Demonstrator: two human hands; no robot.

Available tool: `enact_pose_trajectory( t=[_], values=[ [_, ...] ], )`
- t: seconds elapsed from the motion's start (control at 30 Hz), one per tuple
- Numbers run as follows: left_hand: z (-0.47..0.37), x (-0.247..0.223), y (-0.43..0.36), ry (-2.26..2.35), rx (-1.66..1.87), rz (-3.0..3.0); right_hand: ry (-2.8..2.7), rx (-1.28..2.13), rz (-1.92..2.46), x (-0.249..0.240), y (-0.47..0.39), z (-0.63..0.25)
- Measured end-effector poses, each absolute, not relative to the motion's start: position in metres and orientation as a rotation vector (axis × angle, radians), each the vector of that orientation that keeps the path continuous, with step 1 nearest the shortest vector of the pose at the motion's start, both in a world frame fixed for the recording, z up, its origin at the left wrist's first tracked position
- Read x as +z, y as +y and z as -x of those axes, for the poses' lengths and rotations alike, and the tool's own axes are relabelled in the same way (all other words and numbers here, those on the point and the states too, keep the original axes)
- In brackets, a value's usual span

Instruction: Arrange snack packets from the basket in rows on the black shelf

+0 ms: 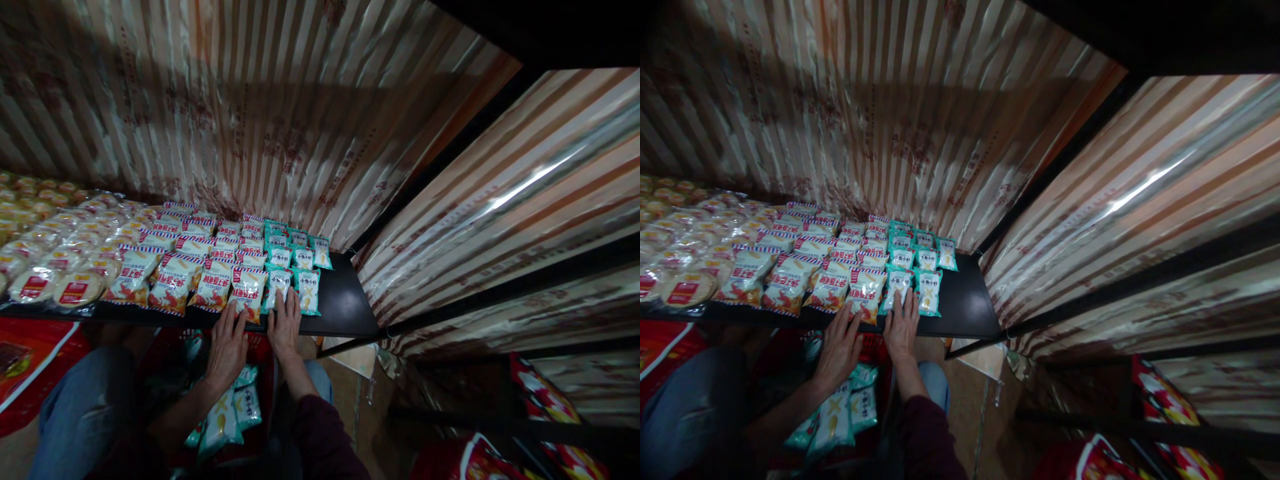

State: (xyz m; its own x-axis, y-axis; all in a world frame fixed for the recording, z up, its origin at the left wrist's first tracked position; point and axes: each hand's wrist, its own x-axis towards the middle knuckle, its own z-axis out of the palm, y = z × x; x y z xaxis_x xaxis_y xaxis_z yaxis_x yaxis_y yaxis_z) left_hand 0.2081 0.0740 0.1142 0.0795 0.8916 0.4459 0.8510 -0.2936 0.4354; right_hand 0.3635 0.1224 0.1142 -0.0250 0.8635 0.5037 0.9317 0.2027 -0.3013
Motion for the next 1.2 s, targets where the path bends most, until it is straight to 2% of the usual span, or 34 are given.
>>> enact_pose_trajectory(
  t=[0.43, 0.8, 1.2],
  values=[
    [-0.213, 0.120, 0.083, 1.872, 0.998, -2.253, -1.917, -0.132, 1.553, 0.101, 0.126, -0.368],
    [-0.214, 0.110, 0.082, 1.777, 1.012, -2.343, -1.949, -0.179, 1.590, 0.110, 0.118, -0.364],
    [-0.216, 0.122, 0.101, 1.761, 1.007, -2.445, -1.988, -0.265, 1.518, 0.125, 0.132, -0.357]
  ],
)
